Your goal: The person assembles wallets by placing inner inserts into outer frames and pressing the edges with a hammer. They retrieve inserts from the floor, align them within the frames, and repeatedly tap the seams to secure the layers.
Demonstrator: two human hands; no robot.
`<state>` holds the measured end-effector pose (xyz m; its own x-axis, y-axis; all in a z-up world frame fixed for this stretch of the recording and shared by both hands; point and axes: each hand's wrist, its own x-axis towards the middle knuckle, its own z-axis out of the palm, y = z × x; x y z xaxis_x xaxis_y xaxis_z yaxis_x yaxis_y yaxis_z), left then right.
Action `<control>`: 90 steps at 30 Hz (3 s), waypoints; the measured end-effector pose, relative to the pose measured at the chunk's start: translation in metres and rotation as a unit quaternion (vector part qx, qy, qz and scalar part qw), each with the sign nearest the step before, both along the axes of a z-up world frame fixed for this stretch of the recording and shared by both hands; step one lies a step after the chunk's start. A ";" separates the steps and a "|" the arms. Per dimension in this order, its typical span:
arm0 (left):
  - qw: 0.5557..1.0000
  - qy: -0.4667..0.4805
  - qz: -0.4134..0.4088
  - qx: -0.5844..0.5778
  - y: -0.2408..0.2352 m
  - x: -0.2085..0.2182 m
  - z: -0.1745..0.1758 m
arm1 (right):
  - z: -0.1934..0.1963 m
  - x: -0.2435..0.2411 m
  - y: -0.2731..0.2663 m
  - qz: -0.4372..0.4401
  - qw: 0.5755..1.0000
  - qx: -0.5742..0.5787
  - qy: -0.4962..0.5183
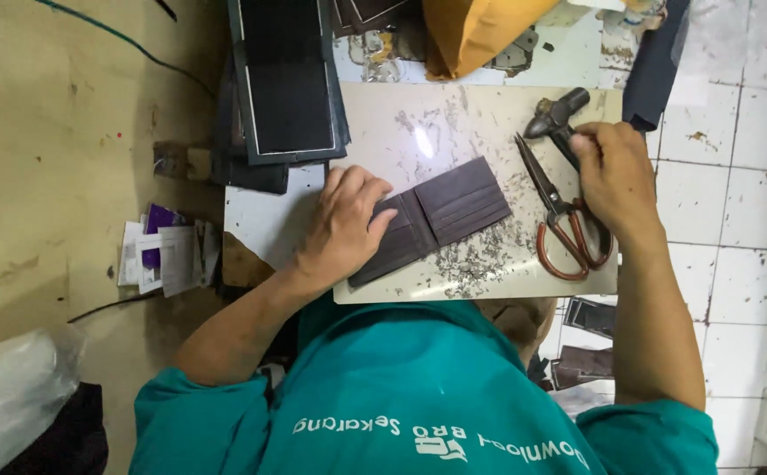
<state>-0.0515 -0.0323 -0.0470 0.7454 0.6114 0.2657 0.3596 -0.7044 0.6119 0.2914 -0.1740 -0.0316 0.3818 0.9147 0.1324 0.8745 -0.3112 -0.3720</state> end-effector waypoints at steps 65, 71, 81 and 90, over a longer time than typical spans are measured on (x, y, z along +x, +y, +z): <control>0.996 0.080 -0.048 0.014 -0.006 0.009 0.019 | 0.007 -0.081 0.006 0.098 0.980 0.172 0.005; 0.992 0.109 -0.061 -0.002 -0.007 0.043 0.014 | 0.001 -0.023 -0.009 -0.063 0.991 0.088 -0.075; 0.976 0.167 -0.028 -0.140 0.001 0.063 0.002 | -0.038 -0.009 -0.001 -0.142 0.984 0.060 -0.086; 0.965 -0.020 -0.017 -0.261 -0.010 0.041 0.042 | -0.041 -0.010 -0.006 -0.119 0.986 0.080 -0.086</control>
<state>-0.0101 -0.0423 -0.0055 0.7627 0.6453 -0.0425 0.3108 -0.3081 0.8991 0.2814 -0.1796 -0.0731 0.5431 0.7633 0.3500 0.8378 -0.4650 -0.2860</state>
